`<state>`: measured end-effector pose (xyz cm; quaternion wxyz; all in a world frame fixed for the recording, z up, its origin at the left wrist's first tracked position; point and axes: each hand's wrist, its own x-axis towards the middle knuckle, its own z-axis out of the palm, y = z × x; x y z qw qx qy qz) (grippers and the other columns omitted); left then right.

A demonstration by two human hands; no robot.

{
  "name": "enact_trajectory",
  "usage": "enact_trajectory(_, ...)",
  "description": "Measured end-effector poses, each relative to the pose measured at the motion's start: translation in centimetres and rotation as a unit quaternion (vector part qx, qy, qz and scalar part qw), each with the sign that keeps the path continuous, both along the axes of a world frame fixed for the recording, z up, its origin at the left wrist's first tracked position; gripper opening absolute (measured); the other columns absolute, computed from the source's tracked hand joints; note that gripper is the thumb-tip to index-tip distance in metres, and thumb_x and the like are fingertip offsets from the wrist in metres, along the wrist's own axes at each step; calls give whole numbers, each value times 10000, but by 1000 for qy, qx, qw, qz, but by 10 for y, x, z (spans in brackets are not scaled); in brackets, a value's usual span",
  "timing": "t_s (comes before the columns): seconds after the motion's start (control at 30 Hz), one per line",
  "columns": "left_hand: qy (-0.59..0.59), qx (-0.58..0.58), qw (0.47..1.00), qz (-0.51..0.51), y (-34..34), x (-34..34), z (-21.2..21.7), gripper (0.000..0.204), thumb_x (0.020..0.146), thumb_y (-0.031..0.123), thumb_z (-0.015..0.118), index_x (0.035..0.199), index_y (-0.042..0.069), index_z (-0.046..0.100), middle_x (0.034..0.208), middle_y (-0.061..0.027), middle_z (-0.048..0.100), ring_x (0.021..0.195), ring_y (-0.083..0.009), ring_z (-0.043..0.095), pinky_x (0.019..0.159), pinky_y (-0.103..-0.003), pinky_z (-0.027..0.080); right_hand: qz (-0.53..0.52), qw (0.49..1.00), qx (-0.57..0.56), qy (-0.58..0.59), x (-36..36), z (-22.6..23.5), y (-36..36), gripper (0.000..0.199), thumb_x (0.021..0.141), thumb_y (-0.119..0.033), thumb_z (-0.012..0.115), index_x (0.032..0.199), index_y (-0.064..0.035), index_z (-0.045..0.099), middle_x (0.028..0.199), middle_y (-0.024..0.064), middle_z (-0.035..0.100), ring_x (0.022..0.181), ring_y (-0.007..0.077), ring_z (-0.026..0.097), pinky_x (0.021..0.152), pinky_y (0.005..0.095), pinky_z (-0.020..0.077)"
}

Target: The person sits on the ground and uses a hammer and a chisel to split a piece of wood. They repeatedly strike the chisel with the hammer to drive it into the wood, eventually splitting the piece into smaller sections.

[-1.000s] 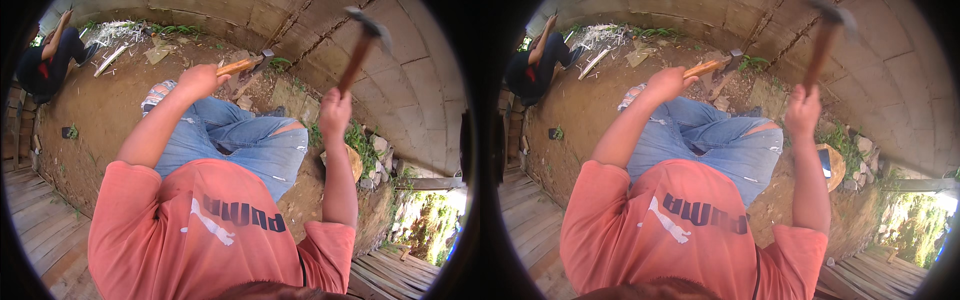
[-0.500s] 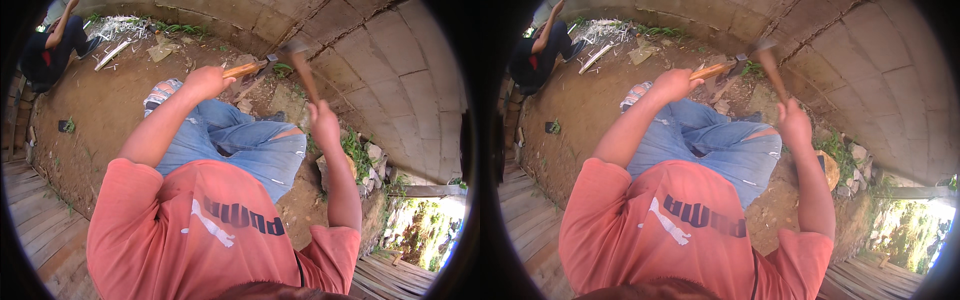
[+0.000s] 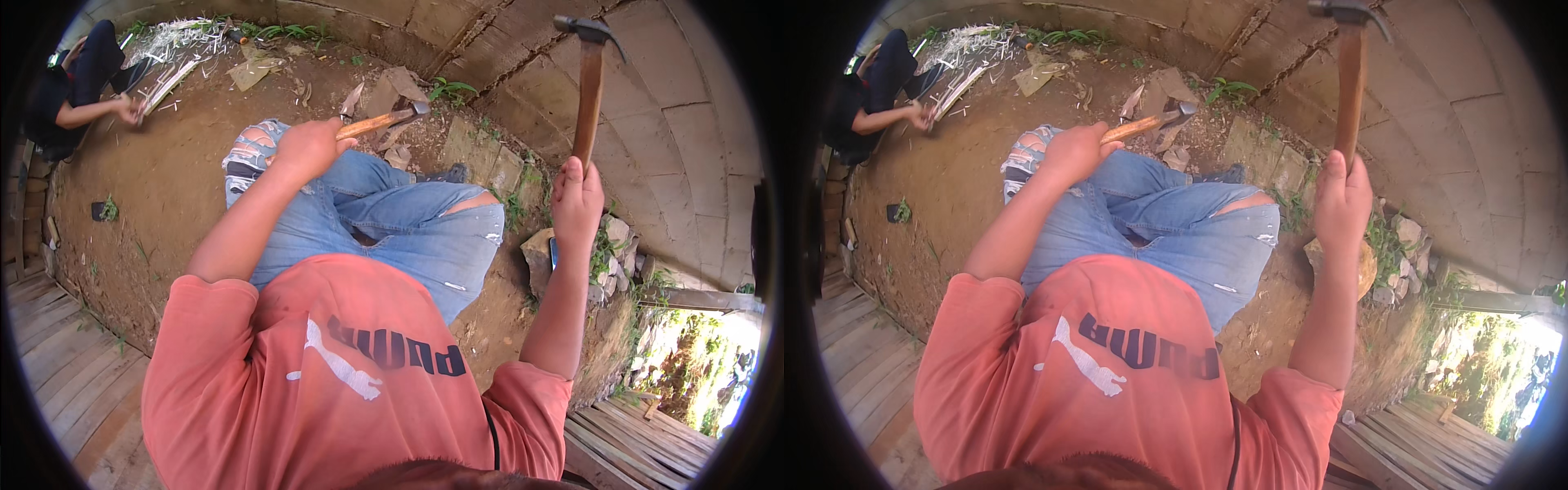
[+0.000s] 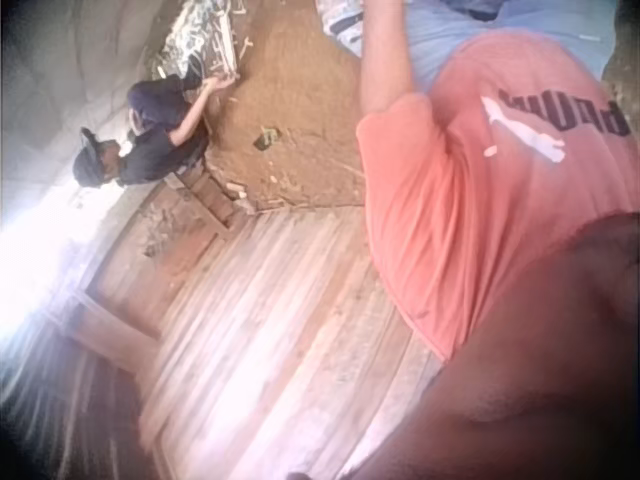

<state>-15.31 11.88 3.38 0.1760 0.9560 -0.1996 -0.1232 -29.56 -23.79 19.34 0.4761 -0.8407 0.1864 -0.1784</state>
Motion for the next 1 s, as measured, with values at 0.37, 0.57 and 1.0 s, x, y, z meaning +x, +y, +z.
enact_trajectory(0.37, -34, -51, 998, 11, 4, 3, 31, 472, 1032, 544, 643, 1071, 75, 669, 888, -199, 726, 892, -442, 707, 760, -557, 536, -38, 972, 193, 126, -31, -135, -4, 367, 1164, -390, 491, 958, -88, 532, 627, -28, 446, 444, 81, 417, 392, 274, 345)
enact_trajectory(0.57, -44, -59, 997, 39, 2, 6, 45, 492, 1026, 561, 649, 1072, 71, 669, 896, -203, 724, 896, -441, 706, 765, -554, 533, -24, 964, 213, 159, -34, -187, 9, 342, 1163, -373, 495, 967, -97, 546, 625, -34, 457, 435, 71, 402, 382, 272, 341)
enact_trajectory(1.0, -30, -20, 999, -2, -5, 42, 64, 550, 1010, 644, 619, 1071, 101, 687, 897, -178, 726, 899, -421, 709, 752, -545, 534, -16, 956, 248, 153, -37, -190, 4, 333, 1170, -348, 486, 970, -84, 528, 611, -29, 454, 411, 76, 390, 366, 276, 344)
